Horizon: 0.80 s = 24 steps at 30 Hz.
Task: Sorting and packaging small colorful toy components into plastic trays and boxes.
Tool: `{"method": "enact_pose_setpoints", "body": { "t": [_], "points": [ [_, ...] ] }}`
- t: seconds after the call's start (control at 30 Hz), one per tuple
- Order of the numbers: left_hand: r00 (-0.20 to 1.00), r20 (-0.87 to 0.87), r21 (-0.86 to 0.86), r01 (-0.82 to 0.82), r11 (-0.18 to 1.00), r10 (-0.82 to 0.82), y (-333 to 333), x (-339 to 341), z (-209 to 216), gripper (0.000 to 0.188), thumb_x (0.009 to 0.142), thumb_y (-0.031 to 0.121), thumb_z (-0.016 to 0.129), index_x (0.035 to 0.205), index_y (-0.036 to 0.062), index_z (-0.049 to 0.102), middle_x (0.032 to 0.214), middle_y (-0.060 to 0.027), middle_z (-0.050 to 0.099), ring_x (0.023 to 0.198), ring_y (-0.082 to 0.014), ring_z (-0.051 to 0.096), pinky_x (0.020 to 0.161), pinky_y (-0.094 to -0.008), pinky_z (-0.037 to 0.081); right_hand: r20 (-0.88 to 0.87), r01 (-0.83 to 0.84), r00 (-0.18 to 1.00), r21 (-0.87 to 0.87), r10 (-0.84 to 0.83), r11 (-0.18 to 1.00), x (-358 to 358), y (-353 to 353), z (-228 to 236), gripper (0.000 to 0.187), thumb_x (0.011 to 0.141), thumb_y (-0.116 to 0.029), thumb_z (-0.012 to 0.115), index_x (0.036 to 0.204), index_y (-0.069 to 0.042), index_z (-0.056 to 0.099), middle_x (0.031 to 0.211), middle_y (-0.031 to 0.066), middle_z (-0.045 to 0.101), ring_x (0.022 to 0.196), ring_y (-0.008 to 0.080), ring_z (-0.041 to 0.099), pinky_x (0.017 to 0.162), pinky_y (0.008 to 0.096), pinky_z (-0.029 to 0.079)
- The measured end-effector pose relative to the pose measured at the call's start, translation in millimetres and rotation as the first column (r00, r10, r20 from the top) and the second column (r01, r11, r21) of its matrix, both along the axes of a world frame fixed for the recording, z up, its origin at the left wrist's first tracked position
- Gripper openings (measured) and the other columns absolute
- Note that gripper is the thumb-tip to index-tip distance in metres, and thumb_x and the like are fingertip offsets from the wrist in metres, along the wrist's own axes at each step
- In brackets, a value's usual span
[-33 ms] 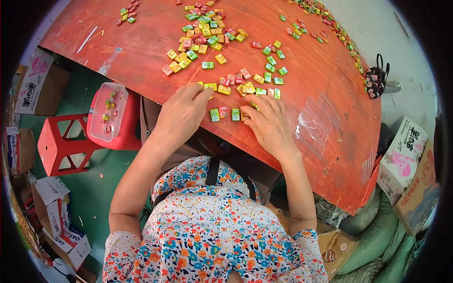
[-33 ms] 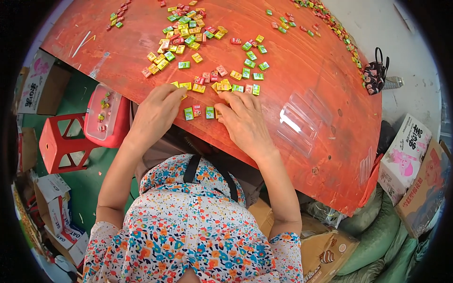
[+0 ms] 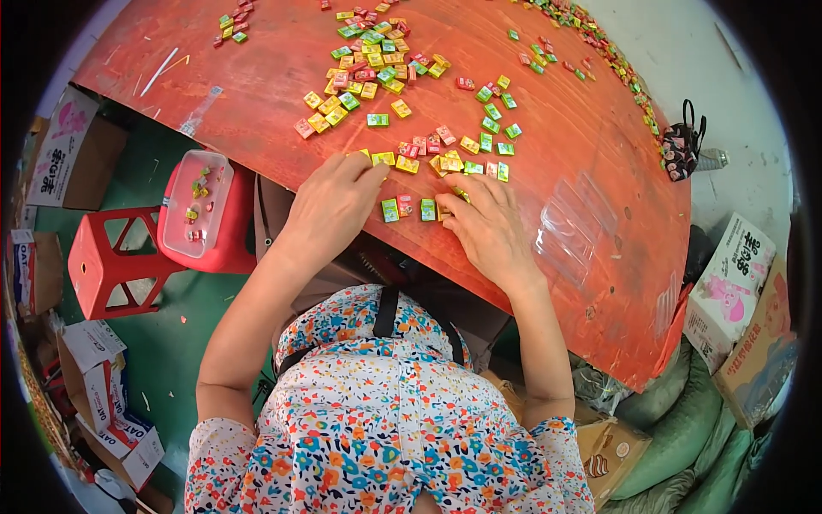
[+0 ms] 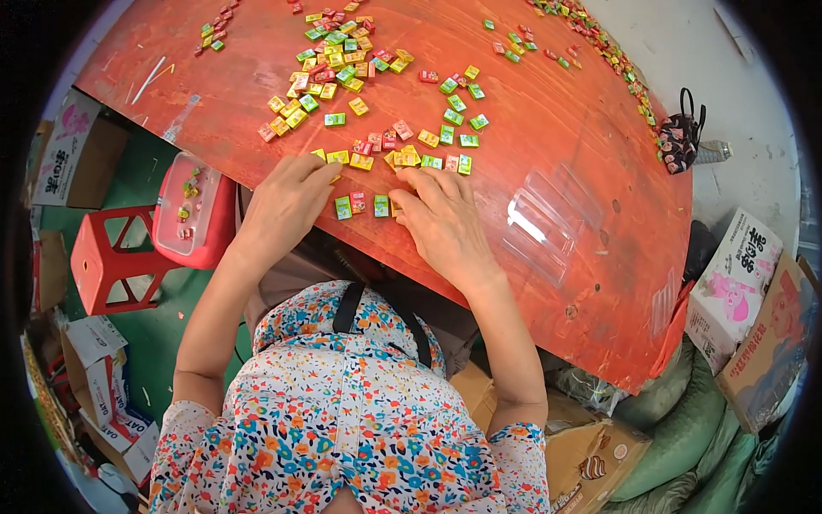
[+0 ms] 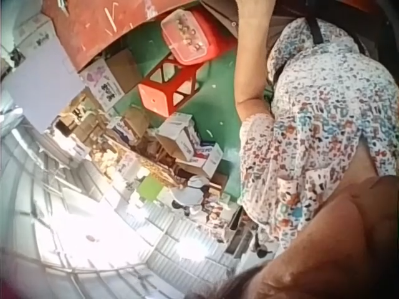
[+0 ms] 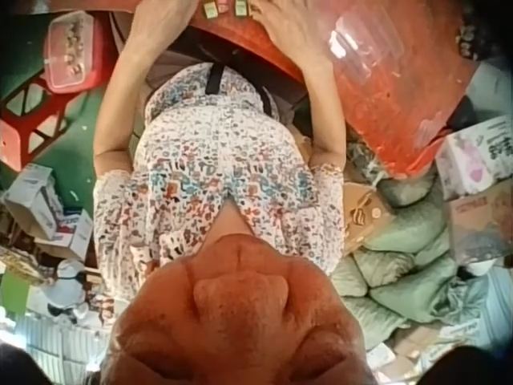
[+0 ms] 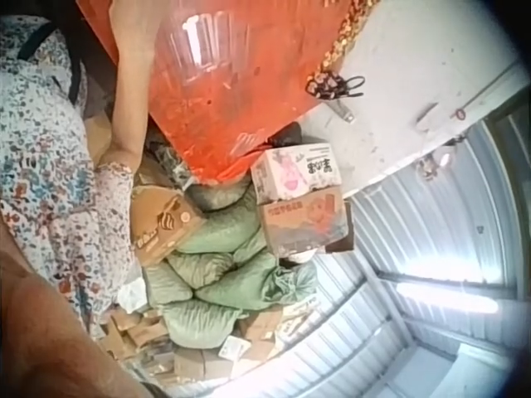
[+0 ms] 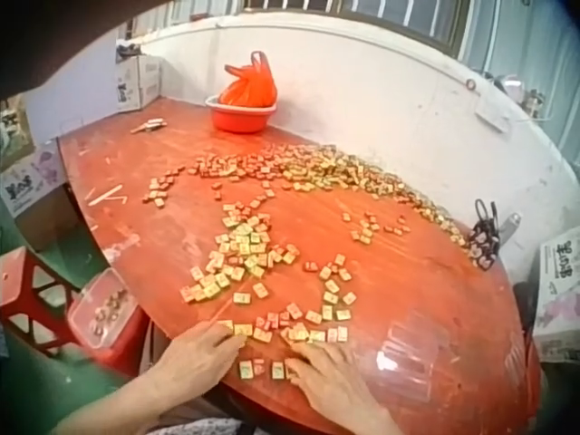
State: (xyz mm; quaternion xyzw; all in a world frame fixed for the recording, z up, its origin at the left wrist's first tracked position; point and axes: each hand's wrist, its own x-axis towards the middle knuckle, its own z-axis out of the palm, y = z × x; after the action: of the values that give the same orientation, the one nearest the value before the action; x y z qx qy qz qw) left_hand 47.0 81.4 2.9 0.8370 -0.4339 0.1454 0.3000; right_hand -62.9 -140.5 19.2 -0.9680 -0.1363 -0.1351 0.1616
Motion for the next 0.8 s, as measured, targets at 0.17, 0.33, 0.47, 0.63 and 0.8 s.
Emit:
{"method": "enact_pose_setpoints", "body": {
  "t": [0.17,0.33,0.47,0.63,0.8],
  "points": [
    [1.000,-0.005,0.055,0.000,0.999,0.000,-0.8,0.6,-1.3,0.021,0.080,0.007,0.066,0.100,0.0039,0.062,0.087,-0.0107,0.056,0.086,-0.0291,0.061,0.071,-0.0400,0.052,-0.100,0.023,0.995,0.121,-0.011,0.992,21.8,-7.6,15.6,0.032,0.082,-0.010,0.069,0.114,-0.007,0.065,0.121,0.0088,0.062,0.121,0.0276,0.052,0.098,0.0407,0.042],
    [0.960,-0.271,-0.008,-0.070,0.998,0.065,13.6,-22.2,8.9,0.019,0.082,0.013,0.069,0.099,0.0062,0.063,0.083,-0.0112,0.055,0.080,-0.0304,0.060,0.066,-0.0414,0.051,0.020,-0.130,0.991,-0.091,0.133,0.987,76.2,7.0,8.9,0.032,0.083,-0.008,0.067,0.115,-0.008,0.066,0.118,0.0088,0.064,0.116,0.0275,0.056,0.095,0.0406,0.044],
    [0.958,-0.277,0.072,-0.055,0.996,0.073,15.1,-31.5,6.6,0.022,0.080,0.022,0.073,0.092,0.0068,0.063,0.082,-0.0092,0.054,0.079,-0.0289,0.060,0.065,-0.0408,0.050,-0.069,-0.280,0.960,-0.159,0.272,0.947,96.0,4.4,5.8,0.032,0.084,-0.007,0.066,0.115,-0.007,0.066,0.117,0.0084,0.065,0.111,0.0285,0.058,0.093,0.0421,0.047],
    [0.989,-0.140,0.086,-0.040,0.995,0.052,8.8,-27.0,2.8,0.027,0.075,0.028,0.076,0.089,0.0076,0.065,0.081,-0.0070,0.054,0.078,-0.0261,0.058,0.066,-0.0381,0.050,0.025,-0.151,0.988,0.077,0.150,0.985,57.8,-13.7,11.3,0.029,0.084,-0.010,0.069,0.112,-0.005,0.065,0.112,0.0093,0.066,0.105,0.0288,0.061,0.088,0.0408,0.049],
    [0.984,-0.181,0.076,0.017,0.997,-0.003,8.6,-22.5,3.4,0.037,0.071,0.031,0.078,0.098,0.0090,0.066,0.088,-0.0062,0.055,0.083,-0.0257,0.057,0.070,-0.0390,0.049,-0.047,-0.041,0.998,0.154,0.048,0.987,-5.3,-18.7,11.9,0.028,0.083,-0.013,0.072,0.110,-0.005,0.066,0.109,0.0109,0.066,0.098,0.0309,0.063,0.083,0.0401,0.051]
  ]
}}
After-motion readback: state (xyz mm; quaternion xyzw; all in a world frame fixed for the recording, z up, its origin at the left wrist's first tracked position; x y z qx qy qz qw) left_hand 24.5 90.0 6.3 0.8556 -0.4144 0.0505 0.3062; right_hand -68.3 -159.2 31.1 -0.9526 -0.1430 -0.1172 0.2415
